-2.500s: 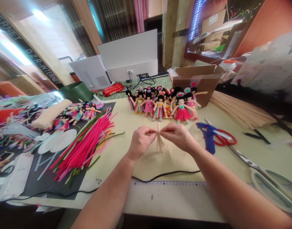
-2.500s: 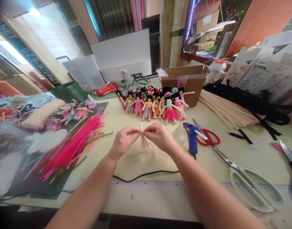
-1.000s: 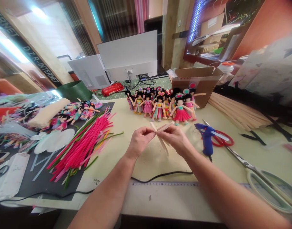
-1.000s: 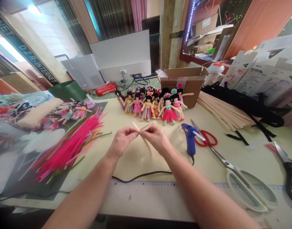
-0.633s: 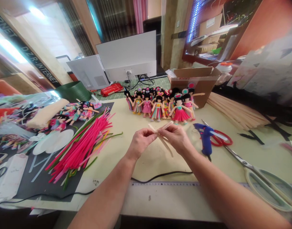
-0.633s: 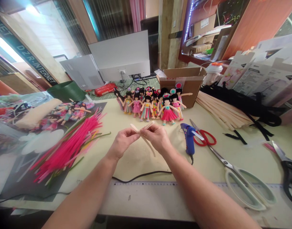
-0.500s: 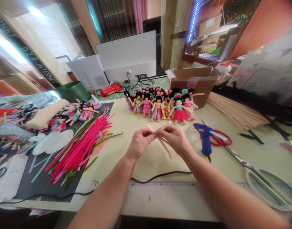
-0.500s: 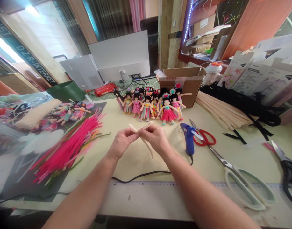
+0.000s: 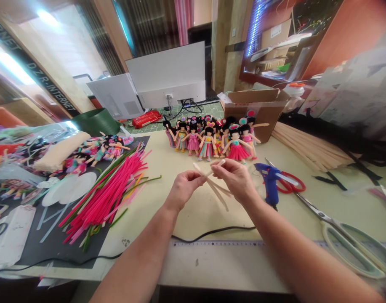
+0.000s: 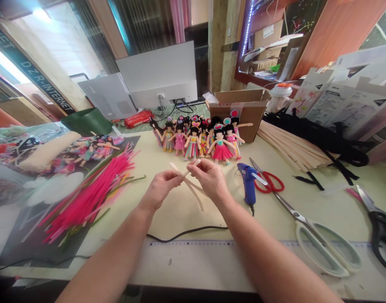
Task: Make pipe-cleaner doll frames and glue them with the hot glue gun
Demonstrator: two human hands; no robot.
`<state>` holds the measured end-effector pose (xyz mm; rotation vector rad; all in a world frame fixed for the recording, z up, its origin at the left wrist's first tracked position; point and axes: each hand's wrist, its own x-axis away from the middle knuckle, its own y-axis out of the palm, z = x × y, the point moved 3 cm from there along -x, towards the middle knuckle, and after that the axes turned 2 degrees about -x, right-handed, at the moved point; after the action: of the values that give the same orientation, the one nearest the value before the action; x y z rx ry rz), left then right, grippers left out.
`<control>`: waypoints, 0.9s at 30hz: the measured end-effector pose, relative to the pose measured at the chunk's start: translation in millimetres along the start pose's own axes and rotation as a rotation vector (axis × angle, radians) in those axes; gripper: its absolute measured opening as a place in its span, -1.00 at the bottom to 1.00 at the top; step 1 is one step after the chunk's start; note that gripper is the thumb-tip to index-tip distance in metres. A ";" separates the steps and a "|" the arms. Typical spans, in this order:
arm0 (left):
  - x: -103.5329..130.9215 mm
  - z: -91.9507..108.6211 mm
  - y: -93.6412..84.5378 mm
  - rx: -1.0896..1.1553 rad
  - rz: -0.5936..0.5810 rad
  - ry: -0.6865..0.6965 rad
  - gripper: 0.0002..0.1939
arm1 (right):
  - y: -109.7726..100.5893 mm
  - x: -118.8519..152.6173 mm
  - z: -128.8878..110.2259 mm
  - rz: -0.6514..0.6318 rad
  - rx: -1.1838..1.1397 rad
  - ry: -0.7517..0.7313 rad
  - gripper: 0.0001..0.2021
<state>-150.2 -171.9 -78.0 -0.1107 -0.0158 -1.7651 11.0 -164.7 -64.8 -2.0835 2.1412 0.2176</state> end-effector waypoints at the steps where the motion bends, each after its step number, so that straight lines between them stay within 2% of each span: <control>1: -0.4 -0.4 -0.1 0.006 -0.012 -0.006 -0.75 | -1.4 -0.9 0.4 0.012 -0.007 -0.011 -0.75; 5: -1.9 -1.9 -0.9 0.030 -0.081 -0.007 -0.80 | -3.6 -2.8 1.3 0.009 -0.032 0.003 -0.72; 9: -3.4 -1.6 -4.4 0.034 -0.079 0.021 -0.79 | 5.4 0.5 1.3 -0.190 0.039 0.105 -0.71; 11: -3.8 -1.4 -5.4 0.028 -0.086 0.029 -0.79 | 9.1 2.6 3.2 -0.246 0.077 0.150 -0.73; 14: -4.1 -1.8 -5.9 0.025 -0.102 0.025 -0.78 | 9.1 3.3 7.9 -0.202 0.072 0.179 -0.76; 17: -5.0 -3.5 -7.4 0.017 -0.061 0.005 -0.76 | 7.7 2.7 11.7 -0.165 0.049 0.189 -0.77; 21: -5.9 -4.8 -7.5 -0.006 0.008 0.004 -0.78 | 8.8 3.2 12.6 -0.157 0.036 0.214 -0.78; 27: -4.8 -4.2 -1.9 0.002 0.017 0.018 -0.80 | 12.2 3.5 10.0 -0.151 0.027 0.207 -0.82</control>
<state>-151.5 -167.1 -82.5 -0.0931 -0.0041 -1.7486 -1.2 -165.8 -75.2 -2.3304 2.0664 -0.0465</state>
